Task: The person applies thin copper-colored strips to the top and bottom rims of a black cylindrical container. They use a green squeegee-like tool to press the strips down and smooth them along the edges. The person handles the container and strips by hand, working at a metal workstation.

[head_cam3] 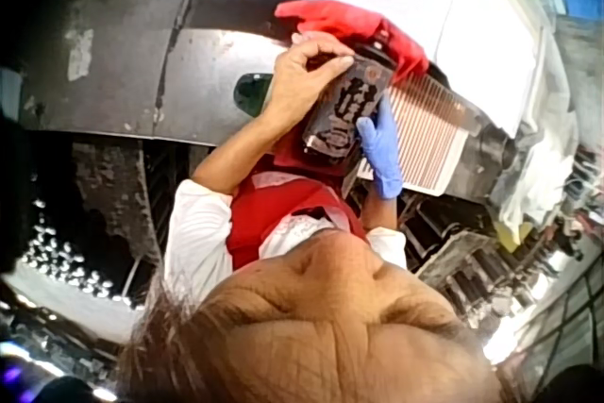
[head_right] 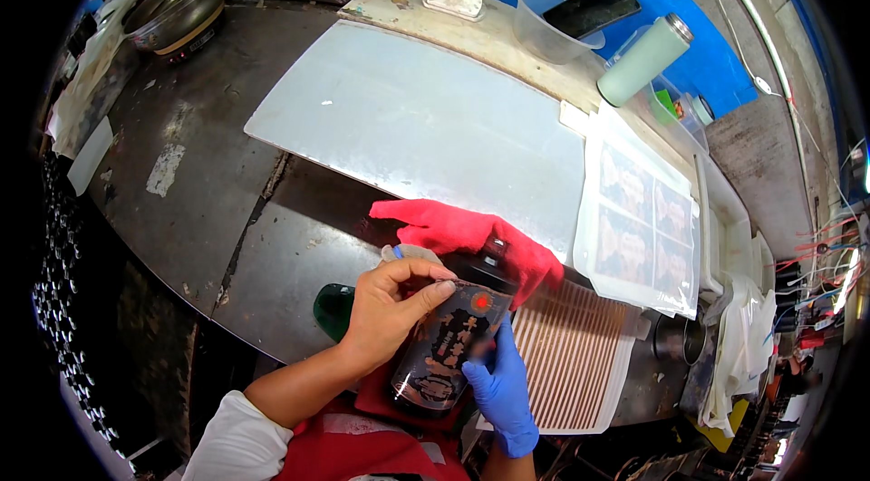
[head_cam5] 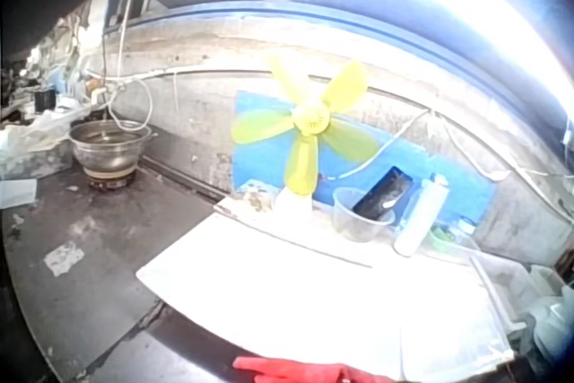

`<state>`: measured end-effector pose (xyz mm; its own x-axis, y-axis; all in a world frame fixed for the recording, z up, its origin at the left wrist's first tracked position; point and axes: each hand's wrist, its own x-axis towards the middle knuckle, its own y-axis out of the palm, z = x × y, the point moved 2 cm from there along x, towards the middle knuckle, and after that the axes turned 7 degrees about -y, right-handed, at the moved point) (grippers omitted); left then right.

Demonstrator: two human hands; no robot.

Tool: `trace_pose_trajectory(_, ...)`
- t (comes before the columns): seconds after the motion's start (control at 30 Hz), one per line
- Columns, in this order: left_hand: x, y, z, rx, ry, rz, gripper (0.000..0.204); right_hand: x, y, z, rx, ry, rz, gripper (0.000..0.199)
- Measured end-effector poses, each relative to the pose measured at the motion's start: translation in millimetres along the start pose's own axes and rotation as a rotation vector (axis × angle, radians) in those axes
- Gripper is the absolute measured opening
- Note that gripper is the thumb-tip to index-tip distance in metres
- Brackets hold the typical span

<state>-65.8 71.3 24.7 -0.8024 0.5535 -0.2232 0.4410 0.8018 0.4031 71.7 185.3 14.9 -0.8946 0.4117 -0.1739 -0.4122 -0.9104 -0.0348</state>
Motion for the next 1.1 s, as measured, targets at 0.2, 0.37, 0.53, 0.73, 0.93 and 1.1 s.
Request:
trace_pose_trajectory(0.2, 1, -2, -5, -0.101, -0.094, 0.022, 0.010, 1, -1, -2, -0.005, -0.011, 0.010, 0.102)
trace_pose_trajectory(0.37, 8, -5, -3, 0.038, -0.040, 0.030, 0.016, 1, 0, 0, -0.011, -0.006, -0.001, 0.101)
trace_pose_trajectory(0.53, 19, -15, 7, -0.059, -0.011, 0.043, 0.021, 0, -1, -4, -0.053, -0.002, -0.017, 0.096)
trace_pose_trajectory(0.73, 10, -12, -5, 0.095, 0.042, 0.158, 0.026, 1, 0, -5, -0.067, -0.004, -0.030, 0.086)
trace_pose_trajectory(0.93, 15, -18, 0, -0.071, -0.198, 0.183, 0.014, 1, -1, -7, -0.065, -0.013, -0.023, 0.082)
trace_pose_trajectory(1.1, 16, -20, 6, -0.211, -0.183, 0.218, 0.017, 0, -3, -8, -0.079, 0.006, -0.009, 0.083)
